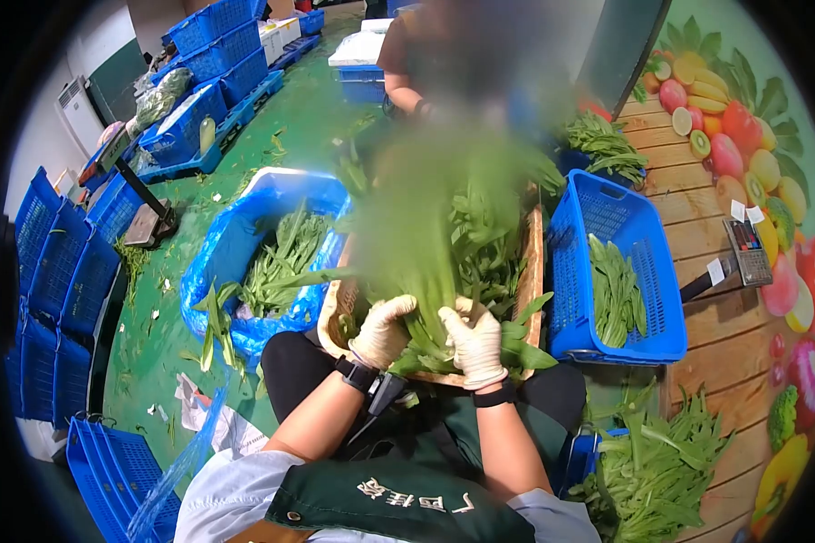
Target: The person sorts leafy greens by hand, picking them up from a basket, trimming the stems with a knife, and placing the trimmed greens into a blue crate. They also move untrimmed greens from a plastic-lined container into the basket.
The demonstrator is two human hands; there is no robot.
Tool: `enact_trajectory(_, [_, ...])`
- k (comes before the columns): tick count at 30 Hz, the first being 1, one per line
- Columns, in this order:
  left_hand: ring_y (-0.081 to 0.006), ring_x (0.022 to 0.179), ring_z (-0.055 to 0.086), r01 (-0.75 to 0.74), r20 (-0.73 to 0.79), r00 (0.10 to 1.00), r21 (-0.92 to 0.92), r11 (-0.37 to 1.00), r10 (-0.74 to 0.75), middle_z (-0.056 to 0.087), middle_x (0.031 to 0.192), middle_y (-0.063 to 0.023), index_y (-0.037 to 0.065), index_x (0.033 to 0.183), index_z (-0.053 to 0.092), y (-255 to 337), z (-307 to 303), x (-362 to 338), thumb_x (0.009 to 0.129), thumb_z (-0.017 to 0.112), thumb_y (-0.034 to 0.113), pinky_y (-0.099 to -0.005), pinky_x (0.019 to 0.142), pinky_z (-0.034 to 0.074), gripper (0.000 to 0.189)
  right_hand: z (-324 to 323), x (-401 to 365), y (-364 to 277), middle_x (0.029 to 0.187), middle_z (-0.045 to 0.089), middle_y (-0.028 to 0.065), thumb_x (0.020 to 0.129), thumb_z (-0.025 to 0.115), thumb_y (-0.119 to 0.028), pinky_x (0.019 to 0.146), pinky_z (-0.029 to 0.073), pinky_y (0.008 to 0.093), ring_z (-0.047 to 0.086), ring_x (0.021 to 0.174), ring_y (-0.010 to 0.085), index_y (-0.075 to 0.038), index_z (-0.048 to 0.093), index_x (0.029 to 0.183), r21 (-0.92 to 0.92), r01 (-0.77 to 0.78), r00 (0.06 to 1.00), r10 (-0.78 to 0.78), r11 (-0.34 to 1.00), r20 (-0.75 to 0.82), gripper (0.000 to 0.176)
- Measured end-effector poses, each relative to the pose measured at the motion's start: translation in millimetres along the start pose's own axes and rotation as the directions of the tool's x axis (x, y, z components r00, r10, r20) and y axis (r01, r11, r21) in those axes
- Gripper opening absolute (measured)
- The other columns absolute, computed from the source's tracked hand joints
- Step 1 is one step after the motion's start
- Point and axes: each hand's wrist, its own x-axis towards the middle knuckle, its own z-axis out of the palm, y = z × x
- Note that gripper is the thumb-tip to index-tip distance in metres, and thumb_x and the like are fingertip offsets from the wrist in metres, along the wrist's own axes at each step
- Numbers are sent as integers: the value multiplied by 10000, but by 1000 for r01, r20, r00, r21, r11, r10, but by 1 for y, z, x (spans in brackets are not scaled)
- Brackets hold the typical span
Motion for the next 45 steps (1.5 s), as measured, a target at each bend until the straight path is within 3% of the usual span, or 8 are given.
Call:
enact_trajectory(4, [-222,969,639,143,35,989,74,987,-146,684,1037,-107,-35,1065,652,6,-5,-2,827,596,116,-385,933,481,287,-10,-4,-18,798,561,-29,838,709,-73,452,402,187,470,558,29,-26,545,1227,47,124,979,-114,991,-167,425])
enact_trajectory(8, [-119,872,610,-45,120,993,217,975,20,684,947,-22,37,980,686,-11,-37,16,827,571,124,-292,861,468,211,-39,13,-28,885,627,11,837,723,-229,532,455,219,566,666,75,-14,578,1206,-79,-149,942,166,986,291,450])
enact_trajectory(14, [-254,1366,299,-332,96,910,752,569,404,278,1489,-225,-56,1484,41,25,24,3,792,769,364,-326,1106,290,1090,0,2,-55,862,668,39,790,770,-199,543,479,262,617,683,121,16,642,1037,-145,-101,991,113,984,78,352])
enact_trajectory(16, [-230,1254,459,-194,35,908,918,345,418,467,1362,-190,-36,1455,246,27,27,6,756,802,250,-343,1053,374,937,36,5,-44,721,645,62,759,783,-123,366,375,246,528,450,101,26,647,917,132,384,922,-387,914,2,256])
enact_trajectory(20, [-157,947,610,-196,-37,968,508,838,248,645,1083,-74,-13,1192,539,41,23,11,840,685,147,-301,834,505,413,17,-4,-57,795,647,25,829,715,-182,407,392,227,545,550,89,1,634,1009,26,-58,995,60,998,-82,270])
enact_trajectory(26, [-140,878,606,-182,-14,980,328,927,197,645,1032,-52,9,1149,574,18,10,10,856,612,73,-283,785,495,301,5,22,-25,1082,638,54,815,724,-83,862,469,276,586,949,135,11,584,1185,-267,291,956,-269,919,118,406])
enact_trajectory(29, [-192,1030,564,-44,15,999,439,897,42,605,1115,-77,0,1215,533,27,9,6,776,621,47,-335,921,438,451,2,19,-49,972,661,36,802,740,-99,762,495,261,606,873,133,10,591,1146,-208,-27,984,63,978,169,390])
enact_trajectory(45, [-119,973,578,-211,-58,963,444,871,264,625,1103,-55,-7,1214,514,12,17,19,890,626,71,-282,877,469,352,-1,13,-36,831,652,33,805,743,-248,454,455,260,590,547,123,-15,643,1001,186,-59,997,68,981,-42,320])
